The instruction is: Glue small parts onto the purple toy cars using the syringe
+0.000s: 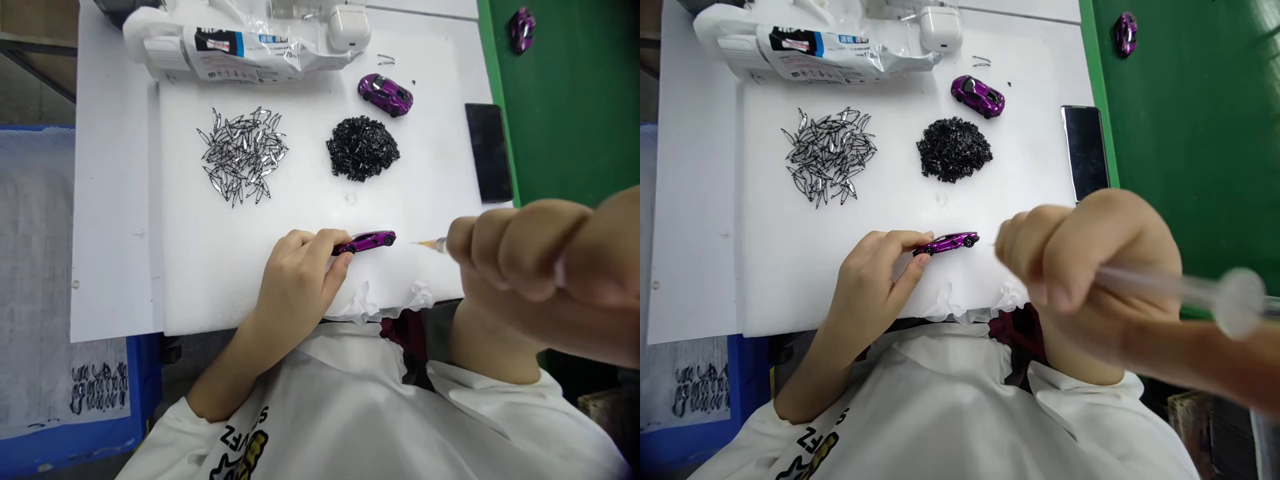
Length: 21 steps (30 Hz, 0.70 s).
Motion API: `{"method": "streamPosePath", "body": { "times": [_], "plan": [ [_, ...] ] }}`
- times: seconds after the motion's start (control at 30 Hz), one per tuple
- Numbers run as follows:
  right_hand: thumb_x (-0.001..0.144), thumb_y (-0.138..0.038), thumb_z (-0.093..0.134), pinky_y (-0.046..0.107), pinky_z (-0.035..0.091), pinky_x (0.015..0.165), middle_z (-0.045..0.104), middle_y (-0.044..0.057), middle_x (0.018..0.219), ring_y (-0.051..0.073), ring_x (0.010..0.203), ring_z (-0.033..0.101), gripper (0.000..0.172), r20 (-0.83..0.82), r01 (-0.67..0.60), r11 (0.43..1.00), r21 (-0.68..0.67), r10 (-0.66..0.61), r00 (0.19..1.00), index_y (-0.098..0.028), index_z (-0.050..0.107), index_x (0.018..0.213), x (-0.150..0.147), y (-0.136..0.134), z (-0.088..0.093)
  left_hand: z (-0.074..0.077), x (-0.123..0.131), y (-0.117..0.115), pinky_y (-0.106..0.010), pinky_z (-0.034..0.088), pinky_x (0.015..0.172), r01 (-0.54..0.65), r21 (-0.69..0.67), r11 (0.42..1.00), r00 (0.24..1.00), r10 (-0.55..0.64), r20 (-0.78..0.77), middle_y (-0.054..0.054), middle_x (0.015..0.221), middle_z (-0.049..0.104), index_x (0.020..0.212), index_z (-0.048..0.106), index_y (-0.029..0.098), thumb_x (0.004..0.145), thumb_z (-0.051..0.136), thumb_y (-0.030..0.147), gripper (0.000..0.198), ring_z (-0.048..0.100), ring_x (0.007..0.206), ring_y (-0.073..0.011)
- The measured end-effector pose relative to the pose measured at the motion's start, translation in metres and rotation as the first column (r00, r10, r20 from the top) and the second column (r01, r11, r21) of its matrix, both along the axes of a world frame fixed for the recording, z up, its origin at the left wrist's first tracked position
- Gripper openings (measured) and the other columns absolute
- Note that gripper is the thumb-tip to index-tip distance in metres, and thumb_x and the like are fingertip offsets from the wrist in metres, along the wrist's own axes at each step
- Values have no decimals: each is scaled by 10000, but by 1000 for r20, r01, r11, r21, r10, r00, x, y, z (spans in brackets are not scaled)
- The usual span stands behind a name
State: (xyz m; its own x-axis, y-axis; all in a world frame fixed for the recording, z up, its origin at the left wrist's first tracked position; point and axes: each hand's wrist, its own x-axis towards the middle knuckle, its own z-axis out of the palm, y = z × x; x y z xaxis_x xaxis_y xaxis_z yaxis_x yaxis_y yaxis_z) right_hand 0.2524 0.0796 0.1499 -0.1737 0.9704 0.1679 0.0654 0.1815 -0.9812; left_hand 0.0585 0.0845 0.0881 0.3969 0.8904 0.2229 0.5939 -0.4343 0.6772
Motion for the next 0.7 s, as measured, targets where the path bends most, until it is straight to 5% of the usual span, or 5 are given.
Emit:
{"method": "streamPosePath", "body": {
  "times": [0.13,0.5,0.7],
  "plan": [
    [851,-554,369,261,322,418,342,-69,477,22,412,321,547,-165,-364,924,120,380,910,-156,277,488,-16,9,11,1,0,0,-310,477,776,-7,-9,1000,1000,7,6,-20,908,672,1012,578,185,901,475,244,163,574,857,-163],
    [840,-575,214,237,283,403,257,-63,400,9,343,262,589,-232,-277,950,144,305,924,-149,132,443,-27,12,-5,1,0,0,-316,481,753,-6,1,1000,1000,6,15,-31,878,669,1002,585,168,898,476,233,164,569,830,-166],
    [862,-495,252,208,314,406,249,-65,404,18,357,254,541,-206,-331,924,189,367,907,-152,94,475,-26,13,-7,1,0,-1,-317,484,756,-12,1,1000,1000,12,3,-29,876,667,1006,579,181,900,476,245,161,571,843,-169]
  ]
}}
